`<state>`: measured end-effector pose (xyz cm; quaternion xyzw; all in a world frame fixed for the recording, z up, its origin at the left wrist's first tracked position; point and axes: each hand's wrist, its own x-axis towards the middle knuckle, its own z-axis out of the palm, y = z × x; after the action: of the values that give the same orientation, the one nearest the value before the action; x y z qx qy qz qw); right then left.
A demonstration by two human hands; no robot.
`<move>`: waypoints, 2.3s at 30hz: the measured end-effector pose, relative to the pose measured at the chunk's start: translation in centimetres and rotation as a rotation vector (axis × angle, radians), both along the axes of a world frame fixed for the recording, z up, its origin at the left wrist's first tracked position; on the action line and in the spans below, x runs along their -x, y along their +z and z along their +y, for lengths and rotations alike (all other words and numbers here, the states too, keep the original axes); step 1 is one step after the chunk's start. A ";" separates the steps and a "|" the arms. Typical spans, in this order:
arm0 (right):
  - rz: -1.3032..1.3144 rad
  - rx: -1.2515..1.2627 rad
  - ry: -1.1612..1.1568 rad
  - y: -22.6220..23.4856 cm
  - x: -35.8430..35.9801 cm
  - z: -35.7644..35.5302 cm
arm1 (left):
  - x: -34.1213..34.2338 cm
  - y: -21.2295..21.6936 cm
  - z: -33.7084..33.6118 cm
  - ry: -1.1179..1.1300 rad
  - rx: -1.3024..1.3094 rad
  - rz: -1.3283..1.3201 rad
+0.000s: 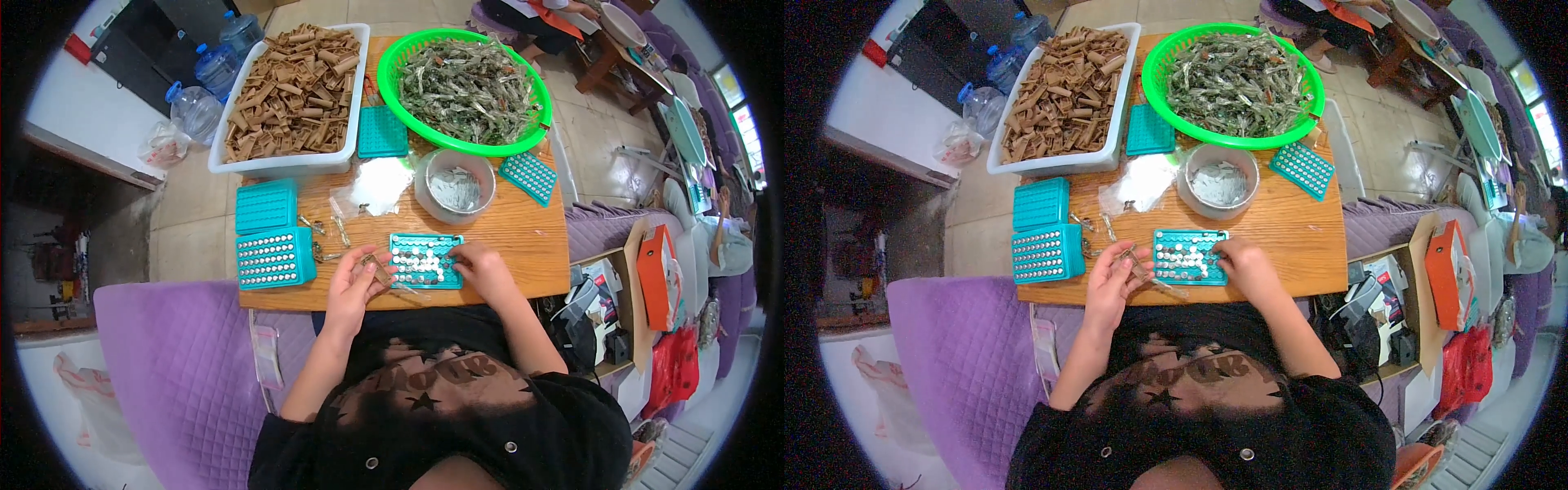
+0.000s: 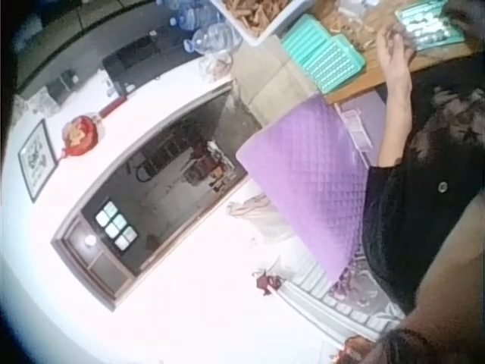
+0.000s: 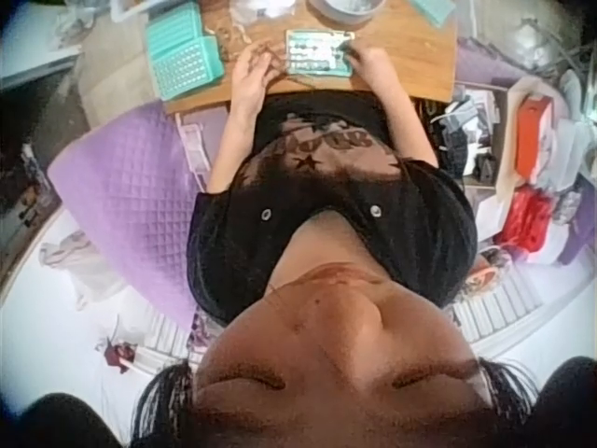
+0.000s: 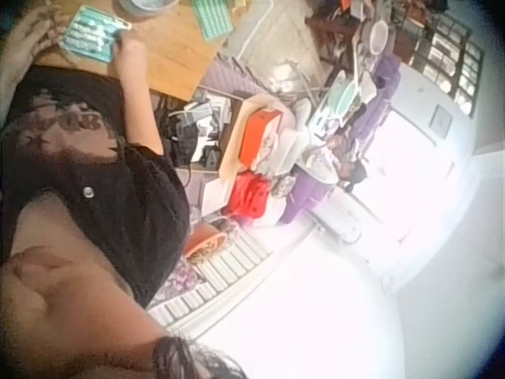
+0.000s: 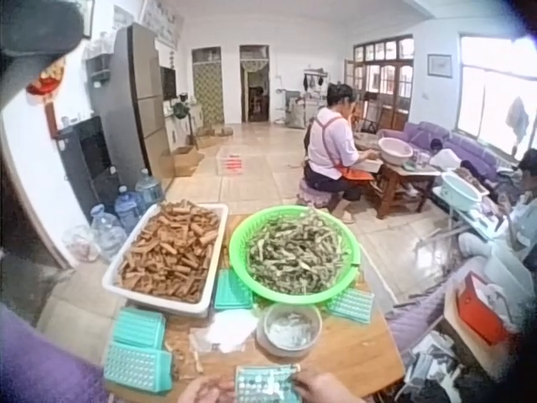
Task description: The person assembles small items by placing dried herbs and plastic components into cardboard tubes by hand.
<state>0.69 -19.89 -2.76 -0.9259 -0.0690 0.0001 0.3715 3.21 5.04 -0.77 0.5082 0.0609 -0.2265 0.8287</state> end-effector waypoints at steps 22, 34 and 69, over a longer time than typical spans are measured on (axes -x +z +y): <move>0.244 -0.292 -0.186 -1.2 0.7 -1.8 | -0.6 0.1 -1.2 -0.047 0.043 0.064; 0.149 -0.170 -0.282 -1.2 0.7 0.6 | -2.1 0.2 -2.1 -0.027 0.052 0.030; 0.176 -0.029 -0.244 -0.1 1.4 0.1 | 2.7 18.7 -6.3 -0.959 0.442 -0.353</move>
<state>-0.70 -19.75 -2.87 -0.9183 0.0770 0.0349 0.3867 0.47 -1.31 17.96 0.3232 -0.3659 -0.4972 0.7172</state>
